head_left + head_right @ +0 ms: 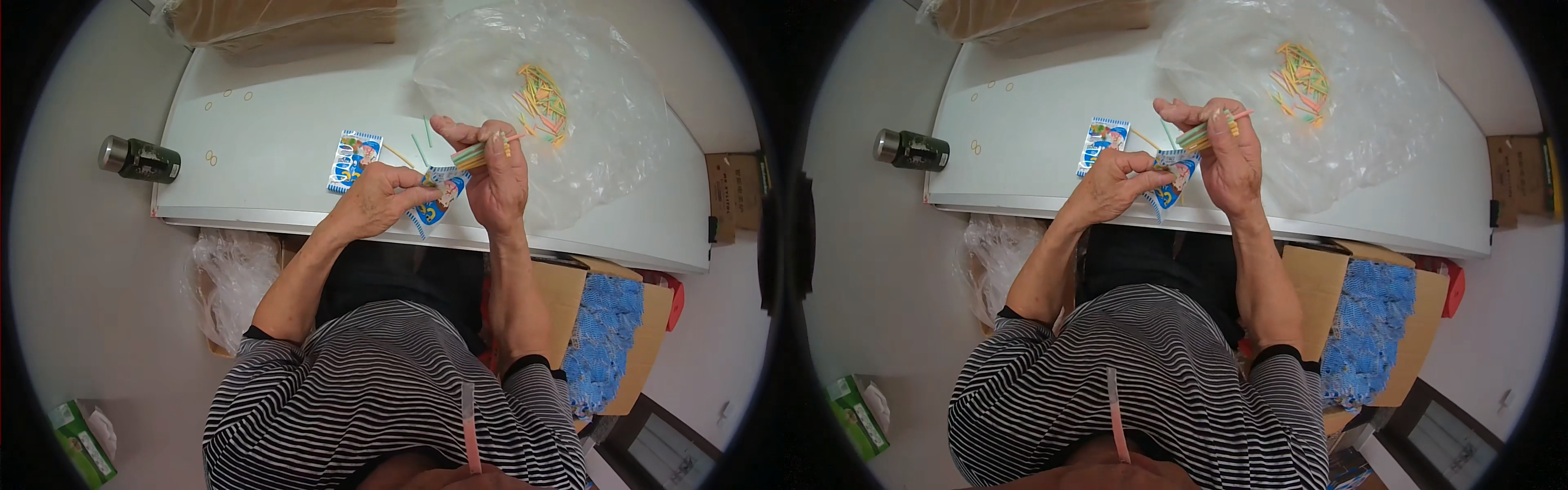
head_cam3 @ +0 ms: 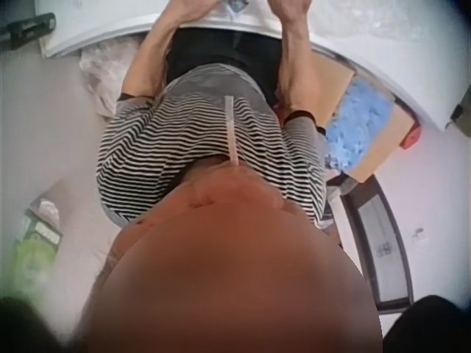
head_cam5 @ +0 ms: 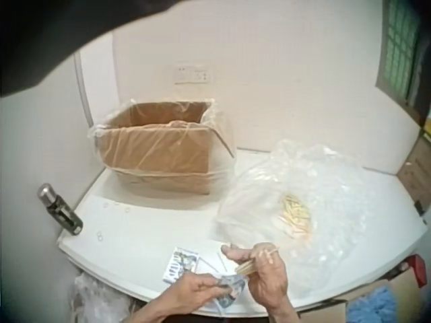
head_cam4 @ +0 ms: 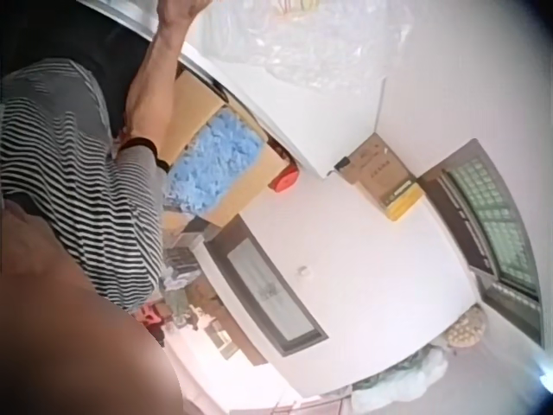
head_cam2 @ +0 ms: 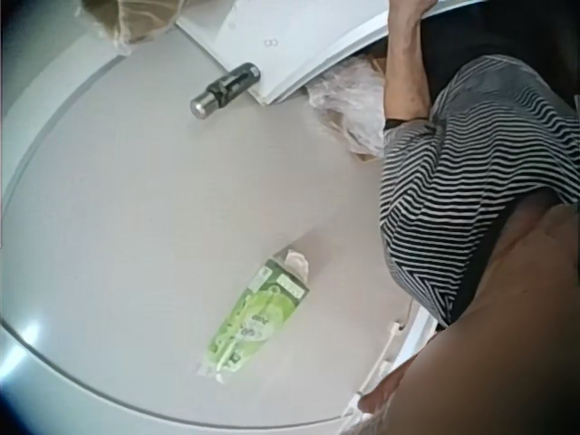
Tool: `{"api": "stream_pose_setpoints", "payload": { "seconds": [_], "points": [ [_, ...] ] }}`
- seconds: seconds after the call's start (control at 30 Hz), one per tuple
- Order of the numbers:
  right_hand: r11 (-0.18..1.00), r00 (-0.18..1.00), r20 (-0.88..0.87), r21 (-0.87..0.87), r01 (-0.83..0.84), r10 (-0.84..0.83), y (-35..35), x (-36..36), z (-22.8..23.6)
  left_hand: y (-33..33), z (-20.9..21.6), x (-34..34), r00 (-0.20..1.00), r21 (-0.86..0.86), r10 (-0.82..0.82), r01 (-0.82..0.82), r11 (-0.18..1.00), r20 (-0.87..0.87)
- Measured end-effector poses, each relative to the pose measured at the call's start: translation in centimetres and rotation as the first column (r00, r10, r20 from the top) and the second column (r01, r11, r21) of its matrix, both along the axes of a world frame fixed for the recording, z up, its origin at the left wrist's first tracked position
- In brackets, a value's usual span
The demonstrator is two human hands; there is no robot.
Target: Packaging bunches of thin incense sticks into small plastic packets.
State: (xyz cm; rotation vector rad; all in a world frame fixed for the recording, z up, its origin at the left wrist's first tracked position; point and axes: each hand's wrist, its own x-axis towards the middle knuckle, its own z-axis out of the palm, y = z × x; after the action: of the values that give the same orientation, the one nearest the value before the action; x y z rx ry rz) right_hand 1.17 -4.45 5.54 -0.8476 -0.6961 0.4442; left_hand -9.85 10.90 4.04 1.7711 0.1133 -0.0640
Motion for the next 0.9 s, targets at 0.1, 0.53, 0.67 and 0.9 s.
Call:
{"api": "stream_pose_setpoints", "payload": {
  "seconds": [0.1, 0.53, 0.67, 0.9],
  "points": [
    [0.999, 1.0, -0.012, -0.045, -0.012, 0.012, -0.2, -0.4, -0.2, -0.3, 0.4, 0.1, 1.0, -0.056, 0.003, -0.004, 0.998, -0.024],
    [0.983, 0.956, -0.263, -0.094, -0.158, 0.129, -1.0, -0.6, -1.7, -2.7, -1.4, -0.3, 0.962, -0.364, 0.259, -0.213, 0.907, 0.083],
    [0.911, 0.982, -0.182, -0.396, -0.115, 0.045, -0.4, -1.4, -0.4, -3.4, -2.0, -0.6, 0.946, -0.447, 0.314, -0.249, 0.859, 0.076],
    [0.914, 0.997, -0.073, -0.401, -0.058, 0.031, -0.5, -1.8, -0.7, -3.5, -2.2, -0.8, 0.932, -0.489, 0.355, -0.278, 0.827, 0.07]
  ]
}}
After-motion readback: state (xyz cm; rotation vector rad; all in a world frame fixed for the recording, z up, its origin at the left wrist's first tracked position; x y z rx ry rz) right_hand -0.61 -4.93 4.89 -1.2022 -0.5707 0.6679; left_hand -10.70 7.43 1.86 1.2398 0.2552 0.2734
